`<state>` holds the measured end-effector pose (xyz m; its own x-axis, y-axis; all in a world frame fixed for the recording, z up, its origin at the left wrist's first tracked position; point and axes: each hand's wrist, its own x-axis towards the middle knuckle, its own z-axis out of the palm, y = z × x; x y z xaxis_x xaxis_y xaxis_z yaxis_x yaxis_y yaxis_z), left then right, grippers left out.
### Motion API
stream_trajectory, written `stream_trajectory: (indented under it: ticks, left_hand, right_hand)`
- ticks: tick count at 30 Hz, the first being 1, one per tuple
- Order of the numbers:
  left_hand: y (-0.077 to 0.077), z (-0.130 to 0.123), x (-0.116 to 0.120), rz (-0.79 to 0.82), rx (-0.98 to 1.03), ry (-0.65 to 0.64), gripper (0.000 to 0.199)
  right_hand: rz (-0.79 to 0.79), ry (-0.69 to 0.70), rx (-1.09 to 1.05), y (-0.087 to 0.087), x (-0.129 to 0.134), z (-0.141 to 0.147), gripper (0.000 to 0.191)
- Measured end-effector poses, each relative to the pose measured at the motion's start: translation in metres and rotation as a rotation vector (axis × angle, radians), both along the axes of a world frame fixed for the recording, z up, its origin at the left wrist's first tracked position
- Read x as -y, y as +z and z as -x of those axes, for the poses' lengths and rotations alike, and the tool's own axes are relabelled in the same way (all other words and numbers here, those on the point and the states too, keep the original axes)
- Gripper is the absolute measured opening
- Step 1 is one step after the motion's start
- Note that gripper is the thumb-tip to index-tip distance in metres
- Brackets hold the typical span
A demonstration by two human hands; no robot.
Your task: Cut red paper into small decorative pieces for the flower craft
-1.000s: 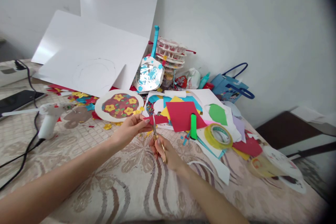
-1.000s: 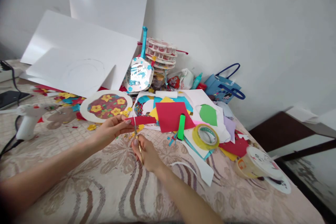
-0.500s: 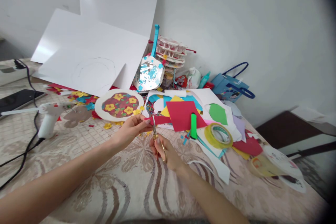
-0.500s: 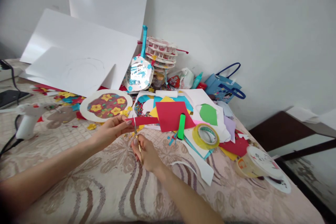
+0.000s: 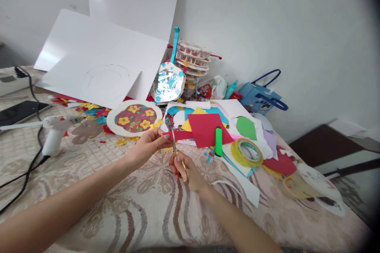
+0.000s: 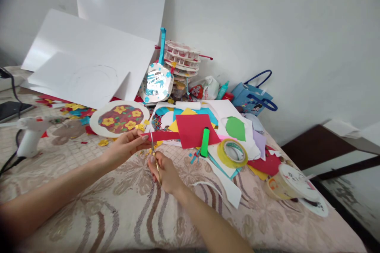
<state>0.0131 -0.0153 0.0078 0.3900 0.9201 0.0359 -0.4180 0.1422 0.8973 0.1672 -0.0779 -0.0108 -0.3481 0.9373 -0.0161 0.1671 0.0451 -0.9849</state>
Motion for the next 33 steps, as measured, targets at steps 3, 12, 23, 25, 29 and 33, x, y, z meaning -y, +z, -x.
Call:
stream_trajectory:
  ticks: [3, 12, 23, 25, 29, 33]
  left_hand:
    - [0.001, 0.0, 0.0, 0.005, -0.006, 0.0, 0.018]
    - [0.001, 0.0, 0.0, 0.0, -0.001, 0.001, 0.018]
    - [-0.003, 0.002, -0.003, -0.011, 0.012, -0.014, 0.017]
    - [-0.004, 0.002, -0.003, -0.013, 0.02, -0.012, 0.017]
    - [-0.003, 0.001, -0.003, -0.016, 0.01, -0.011, 0.017]
    - [-0.001, 0.002, -0.004, -0.008, -0.017, -0.006, 0.017]
  right_hand:
    - [0.022, -0.002, -0.01, -0.001, 0.0, 0.0, 0.045]
    - [0.028, -0.03, -0.019, -0.004, 0.001, 0.001, 0.047]
    - [0.093, -0.088, -0.086, -0.007, -0.001, 0.006, 0.05]
    - [0.092, -0.097, -0.09, -0.008, -0.001, 0.006, 0.05]
    - [0.147, -0.116, -0.104, -0.011, 0.001, 0.008, 0.048]
    - [0.135, -0.14, -0.083, -0.014, -0.006, 0.005, 0.046]
